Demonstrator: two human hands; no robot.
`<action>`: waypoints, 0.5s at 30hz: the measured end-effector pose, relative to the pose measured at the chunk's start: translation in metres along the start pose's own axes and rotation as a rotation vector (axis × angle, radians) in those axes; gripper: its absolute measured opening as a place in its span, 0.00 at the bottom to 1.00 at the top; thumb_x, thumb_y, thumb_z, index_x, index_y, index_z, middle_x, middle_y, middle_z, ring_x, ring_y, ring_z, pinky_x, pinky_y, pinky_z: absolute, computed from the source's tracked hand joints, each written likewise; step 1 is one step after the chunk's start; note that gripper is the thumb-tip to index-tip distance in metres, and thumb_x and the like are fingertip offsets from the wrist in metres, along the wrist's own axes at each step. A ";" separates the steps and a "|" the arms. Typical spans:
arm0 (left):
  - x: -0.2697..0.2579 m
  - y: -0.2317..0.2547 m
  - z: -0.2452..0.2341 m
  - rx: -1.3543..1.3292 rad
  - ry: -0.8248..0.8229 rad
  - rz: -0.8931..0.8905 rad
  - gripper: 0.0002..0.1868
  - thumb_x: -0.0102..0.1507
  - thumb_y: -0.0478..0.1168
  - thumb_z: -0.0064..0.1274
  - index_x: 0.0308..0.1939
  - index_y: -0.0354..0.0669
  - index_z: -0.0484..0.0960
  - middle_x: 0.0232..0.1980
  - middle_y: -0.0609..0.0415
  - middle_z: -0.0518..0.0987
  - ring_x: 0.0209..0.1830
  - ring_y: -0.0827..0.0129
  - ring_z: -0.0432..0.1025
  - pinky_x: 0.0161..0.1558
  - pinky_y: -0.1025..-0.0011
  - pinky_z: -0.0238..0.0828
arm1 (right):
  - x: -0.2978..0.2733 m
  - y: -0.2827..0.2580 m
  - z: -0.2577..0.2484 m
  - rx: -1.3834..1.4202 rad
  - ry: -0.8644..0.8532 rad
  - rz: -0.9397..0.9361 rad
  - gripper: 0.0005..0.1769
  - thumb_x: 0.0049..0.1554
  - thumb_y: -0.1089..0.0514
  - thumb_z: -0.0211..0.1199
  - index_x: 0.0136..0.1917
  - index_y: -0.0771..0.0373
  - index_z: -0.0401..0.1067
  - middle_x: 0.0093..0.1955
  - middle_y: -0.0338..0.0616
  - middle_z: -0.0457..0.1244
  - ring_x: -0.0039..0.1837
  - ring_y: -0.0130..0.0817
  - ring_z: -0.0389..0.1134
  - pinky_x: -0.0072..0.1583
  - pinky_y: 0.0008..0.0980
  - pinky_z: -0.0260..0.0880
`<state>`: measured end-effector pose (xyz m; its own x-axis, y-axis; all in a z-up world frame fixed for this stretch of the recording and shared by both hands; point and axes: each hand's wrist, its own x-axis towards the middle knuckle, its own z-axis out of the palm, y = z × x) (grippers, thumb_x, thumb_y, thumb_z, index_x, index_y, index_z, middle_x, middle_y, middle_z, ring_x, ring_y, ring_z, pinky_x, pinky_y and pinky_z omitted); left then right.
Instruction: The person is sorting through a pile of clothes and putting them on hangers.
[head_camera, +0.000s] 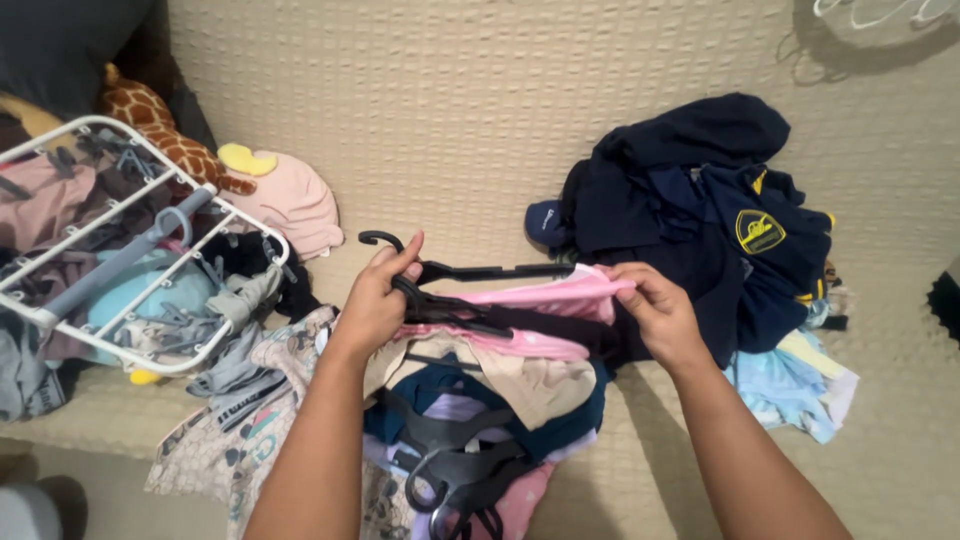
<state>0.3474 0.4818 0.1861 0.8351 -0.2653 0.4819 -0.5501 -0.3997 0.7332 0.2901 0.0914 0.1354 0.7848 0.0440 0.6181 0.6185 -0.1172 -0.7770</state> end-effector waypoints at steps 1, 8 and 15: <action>-0.003 -0.003 0.003 -0.003 -0.002 -0.003 0.24 0.69 0.36 0.50 0.71 0.47 0.72 0.39 0.49 0.66 0.40 0.62 0.65 0.47 0.76 0.63 | -0.008 0.008 -0.001 -0.002 -0.001 0.005 0.08 0.65 0.60 0.60 0.52 0.68 0.74 0.60 0.46 0.66 0.64 0.36 0.67 0.69 0.33 0.65; -0.004 -0.007 -0.001 -0.027 0.025 -0.018 0.23 0.69 0.36 0.50 0.69 0.47 0.75 0.39 0.51 0.68 0.40 0.65 0.66 0.46 0.76 0.64 | -0.037 0.042 0.008 0.499 0.129 0.208 0.07 0.65 0.61 0.60 0.53 0.67 0.73 0.58 0.44 0.67 0.58 0.33 0.67 0.63 0.32 0.66; -0.010 -0.033 0.028 -0.120 0.067 0.142 0.32 0.63 0.23 0.43 0.72 0.41 0.69 0.49 0.49 0.73 0.49 0.65 0.71 0.56 0.75 0.64 | -0.025 0.023 0.019 0.128 -0.012 0.297 0.06 0.65 0.61 0.60 0.54 0.65 0.71 0.47 0.40 0.67 0.49 0.26 0.68 0.53 0.26 0.70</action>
<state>0.3571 0.4737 0.1432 0.7495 -0.2513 0.6124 -0.6616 -0.2534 0.7057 0.2856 0.1070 0.1002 0.9317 0.0384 0.3613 0.3616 -0.0007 -0.9323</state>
